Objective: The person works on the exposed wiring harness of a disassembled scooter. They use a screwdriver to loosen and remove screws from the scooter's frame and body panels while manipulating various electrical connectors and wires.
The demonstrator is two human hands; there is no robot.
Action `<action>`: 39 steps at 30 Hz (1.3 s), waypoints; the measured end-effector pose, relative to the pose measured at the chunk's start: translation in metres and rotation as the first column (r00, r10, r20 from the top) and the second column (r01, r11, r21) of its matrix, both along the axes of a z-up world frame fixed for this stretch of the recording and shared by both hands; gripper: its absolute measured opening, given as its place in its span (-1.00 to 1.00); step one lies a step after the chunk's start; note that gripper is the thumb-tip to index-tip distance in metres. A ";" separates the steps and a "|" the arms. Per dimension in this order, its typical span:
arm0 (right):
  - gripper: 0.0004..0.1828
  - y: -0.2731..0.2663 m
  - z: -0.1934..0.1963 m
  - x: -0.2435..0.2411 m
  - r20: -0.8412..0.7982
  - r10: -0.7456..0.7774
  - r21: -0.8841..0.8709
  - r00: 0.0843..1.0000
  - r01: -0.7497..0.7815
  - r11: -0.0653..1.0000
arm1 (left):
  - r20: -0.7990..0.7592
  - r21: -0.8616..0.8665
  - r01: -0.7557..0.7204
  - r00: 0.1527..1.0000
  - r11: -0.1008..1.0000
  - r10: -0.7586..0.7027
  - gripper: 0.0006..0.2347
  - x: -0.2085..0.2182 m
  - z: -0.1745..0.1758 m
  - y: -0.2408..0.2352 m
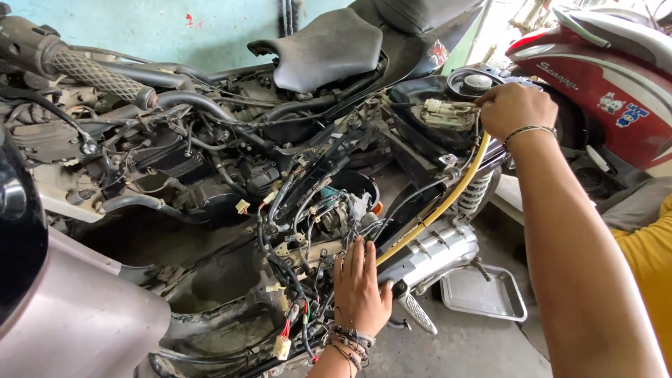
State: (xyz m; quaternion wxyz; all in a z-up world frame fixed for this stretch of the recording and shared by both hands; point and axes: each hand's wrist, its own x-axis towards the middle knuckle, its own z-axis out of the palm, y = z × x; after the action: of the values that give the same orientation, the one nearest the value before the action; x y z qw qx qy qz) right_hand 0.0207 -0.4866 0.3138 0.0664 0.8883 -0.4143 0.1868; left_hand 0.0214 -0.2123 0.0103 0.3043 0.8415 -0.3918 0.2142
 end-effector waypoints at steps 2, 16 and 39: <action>-0.54 0.004 -0.006 0.003 -0.063 -0.007 0.033 0.998 0.009 0.999 | 0.004 0.004 -0.007 1.000 1.000 0.007 -0.24 -0.001 -0.001 0.001; -0.36 0.005 0.009 0.001 -0.260 -0.004 0.027 0.966 0.011 1.000 | 0.015 0.042 0.005 1.000 0.999 -0.005 -0.18 0.004 -0.002 0.004; -0.33 0.028 0.002 0.007 -0.054 0.102 0.308 0.993 -0.080 0.948 | 0.025 0.012 -0.007 1.000 1.000 0.006 -0.28 0.005 -0.011 -0.003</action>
State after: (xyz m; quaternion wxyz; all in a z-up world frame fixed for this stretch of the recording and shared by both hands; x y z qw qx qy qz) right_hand 0.0281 -0.4583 0.3158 -0.0662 0.9120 -0.3942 0.0925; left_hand 0.0267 -0.2157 -0.0009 0.2935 0.8418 -0.3942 0.2231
